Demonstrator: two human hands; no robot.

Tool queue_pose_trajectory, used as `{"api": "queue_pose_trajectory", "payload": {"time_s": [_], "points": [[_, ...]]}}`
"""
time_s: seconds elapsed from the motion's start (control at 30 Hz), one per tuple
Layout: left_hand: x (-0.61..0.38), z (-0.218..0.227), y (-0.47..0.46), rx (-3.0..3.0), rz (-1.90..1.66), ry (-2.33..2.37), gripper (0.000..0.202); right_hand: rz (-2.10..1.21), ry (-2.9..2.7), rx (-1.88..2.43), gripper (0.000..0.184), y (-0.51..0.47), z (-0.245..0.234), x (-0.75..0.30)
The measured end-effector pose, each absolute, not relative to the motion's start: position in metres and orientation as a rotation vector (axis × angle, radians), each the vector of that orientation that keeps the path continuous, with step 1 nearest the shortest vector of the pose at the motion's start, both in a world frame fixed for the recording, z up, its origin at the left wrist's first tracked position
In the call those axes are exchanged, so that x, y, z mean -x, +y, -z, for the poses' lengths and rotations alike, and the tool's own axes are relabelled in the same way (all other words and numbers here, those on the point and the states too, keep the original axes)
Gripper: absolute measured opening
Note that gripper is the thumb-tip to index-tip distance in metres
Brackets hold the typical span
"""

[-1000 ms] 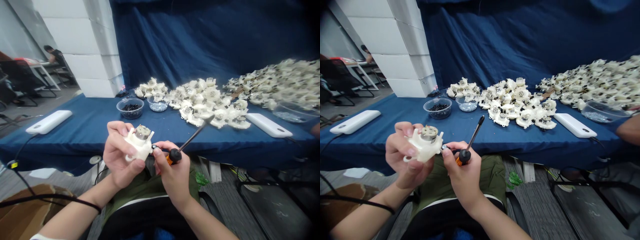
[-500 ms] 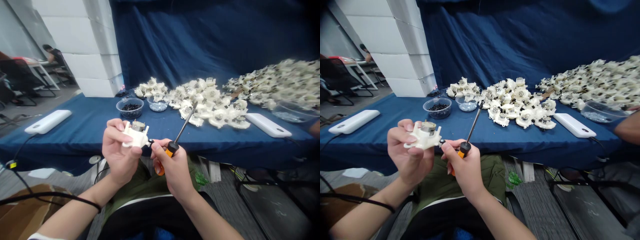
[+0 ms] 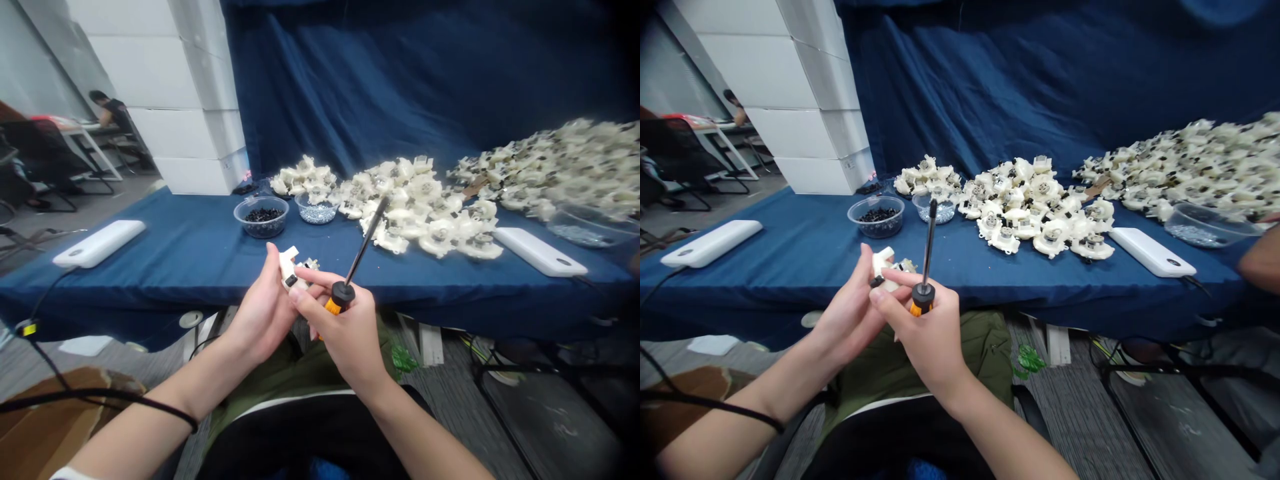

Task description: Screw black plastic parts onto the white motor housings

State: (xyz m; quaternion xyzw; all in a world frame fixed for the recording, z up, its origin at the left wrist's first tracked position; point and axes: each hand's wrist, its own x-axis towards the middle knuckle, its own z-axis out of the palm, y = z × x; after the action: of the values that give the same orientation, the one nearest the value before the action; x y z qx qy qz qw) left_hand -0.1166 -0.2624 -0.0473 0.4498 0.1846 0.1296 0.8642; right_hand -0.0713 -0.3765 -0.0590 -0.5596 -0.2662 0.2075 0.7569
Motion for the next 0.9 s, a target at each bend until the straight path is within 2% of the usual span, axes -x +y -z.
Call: {"api": "queue_pose_trajectory", "payload": {"time_s": [0.3,0.47,0.53,0.8,0.9], "points": [[0.118,0.051,-0.257,-0.917,-0.003,0.429,0.061,-0.531,-0.598,1.22,0.047,-0.381,0.051,0.076],[0.121,0.05,-0.257,-0.959,0.006,0.314,0.031,-0.56,-0.606,1.226,0.051,-0.383,0.051,0.076],[0.122,0.049,-0.257,-0.955,-0.026,0.314,0.026,-0.567,-0.597,1.233,0.053,-0.383,0.052,0.075],[0.121,0.05,-0.257,-0.927,-0.002,0.364,0.049,-0.584,-0.581,1.24,0.051,-0.384,0.053,0.071],[0.118,0.049,-0.261,-0.927,-0.18,0.424,0.049,-0.501,-0.568,1.255,0.053,-0.381,0.055,0.065]]}}
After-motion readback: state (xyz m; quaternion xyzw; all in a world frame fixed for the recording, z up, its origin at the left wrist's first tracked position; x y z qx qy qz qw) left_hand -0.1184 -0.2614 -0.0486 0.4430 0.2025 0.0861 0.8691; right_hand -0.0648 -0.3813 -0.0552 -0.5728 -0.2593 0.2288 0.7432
